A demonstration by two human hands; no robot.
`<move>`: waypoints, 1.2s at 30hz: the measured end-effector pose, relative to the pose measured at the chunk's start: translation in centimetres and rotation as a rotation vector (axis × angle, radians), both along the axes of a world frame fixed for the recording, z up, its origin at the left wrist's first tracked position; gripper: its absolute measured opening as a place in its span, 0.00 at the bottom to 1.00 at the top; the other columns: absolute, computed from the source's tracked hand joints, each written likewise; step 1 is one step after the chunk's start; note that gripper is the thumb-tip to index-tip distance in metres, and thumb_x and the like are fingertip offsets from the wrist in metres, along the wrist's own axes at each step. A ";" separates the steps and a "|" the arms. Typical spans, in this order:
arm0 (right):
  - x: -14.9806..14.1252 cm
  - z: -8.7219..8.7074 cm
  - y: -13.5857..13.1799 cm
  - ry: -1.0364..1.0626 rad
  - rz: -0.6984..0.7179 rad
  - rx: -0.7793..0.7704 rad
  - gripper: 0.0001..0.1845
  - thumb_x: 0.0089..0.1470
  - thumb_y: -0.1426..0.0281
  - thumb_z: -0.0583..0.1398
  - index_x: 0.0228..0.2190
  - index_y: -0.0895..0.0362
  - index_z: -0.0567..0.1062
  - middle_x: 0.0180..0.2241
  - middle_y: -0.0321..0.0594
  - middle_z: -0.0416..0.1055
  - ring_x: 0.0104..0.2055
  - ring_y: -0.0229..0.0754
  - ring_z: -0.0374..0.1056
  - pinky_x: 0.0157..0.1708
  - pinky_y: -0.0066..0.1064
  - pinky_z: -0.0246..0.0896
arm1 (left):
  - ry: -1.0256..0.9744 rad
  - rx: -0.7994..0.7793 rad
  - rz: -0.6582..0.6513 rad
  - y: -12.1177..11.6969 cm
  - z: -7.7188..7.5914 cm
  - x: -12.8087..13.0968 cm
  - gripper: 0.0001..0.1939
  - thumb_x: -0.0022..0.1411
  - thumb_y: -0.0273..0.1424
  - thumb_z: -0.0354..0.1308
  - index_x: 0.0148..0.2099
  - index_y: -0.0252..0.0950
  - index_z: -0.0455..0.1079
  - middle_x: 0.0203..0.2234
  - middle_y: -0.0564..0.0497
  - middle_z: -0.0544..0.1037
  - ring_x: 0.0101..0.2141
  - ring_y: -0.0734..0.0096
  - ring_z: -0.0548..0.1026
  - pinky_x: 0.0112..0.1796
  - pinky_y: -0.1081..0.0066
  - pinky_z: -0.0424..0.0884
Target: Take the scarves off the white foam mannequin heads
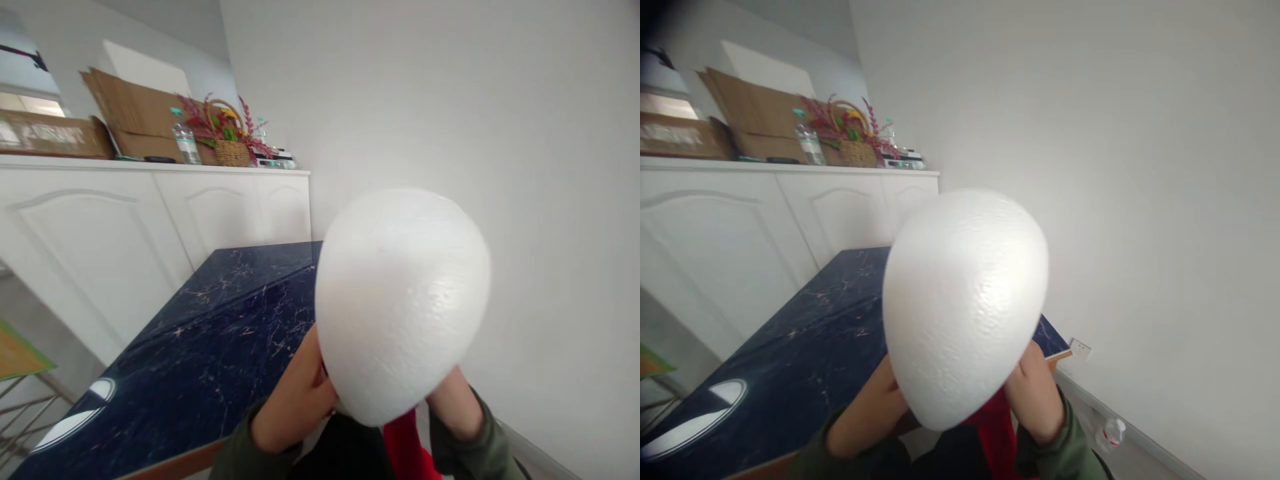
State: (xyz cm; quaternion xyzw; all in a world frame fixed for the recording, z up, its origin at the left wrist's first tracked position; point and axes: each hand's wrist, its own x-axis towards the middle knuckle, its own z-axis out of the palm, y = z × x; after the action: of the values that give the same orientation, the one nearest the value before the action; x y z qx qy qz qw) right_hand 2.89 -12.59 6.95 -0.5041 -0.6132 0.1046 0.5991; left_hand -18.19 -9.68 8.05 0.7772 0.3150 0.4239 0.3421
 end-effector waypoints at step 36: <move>-14.2 -9.1 22.0 -0.170 0.495 -1.007 0.17 0.42 0.61 0.62 0.15 0.58 0.64 0.10 0.29 0.55 0.14 0.30 0.51 0.14 0.22 0.44 | 0.684 0.450 0.386 7.1 -8.5 -5.7 0.10 0.55 0.22 0.47 0.40 0.35 0.63 0.39 0.46 0.69 0.41 0.65 0.67 0.42 0.65 0.64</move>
State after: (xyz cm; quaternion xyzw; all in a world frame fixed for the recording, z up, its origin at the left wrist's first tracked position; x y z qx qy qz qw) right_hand -11.32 9.44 -2.12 -0.5754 -0.6336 0.4805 0.1912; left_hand -23.84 -2.54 -0.47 0.8548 0.4488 0.2566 -0.0445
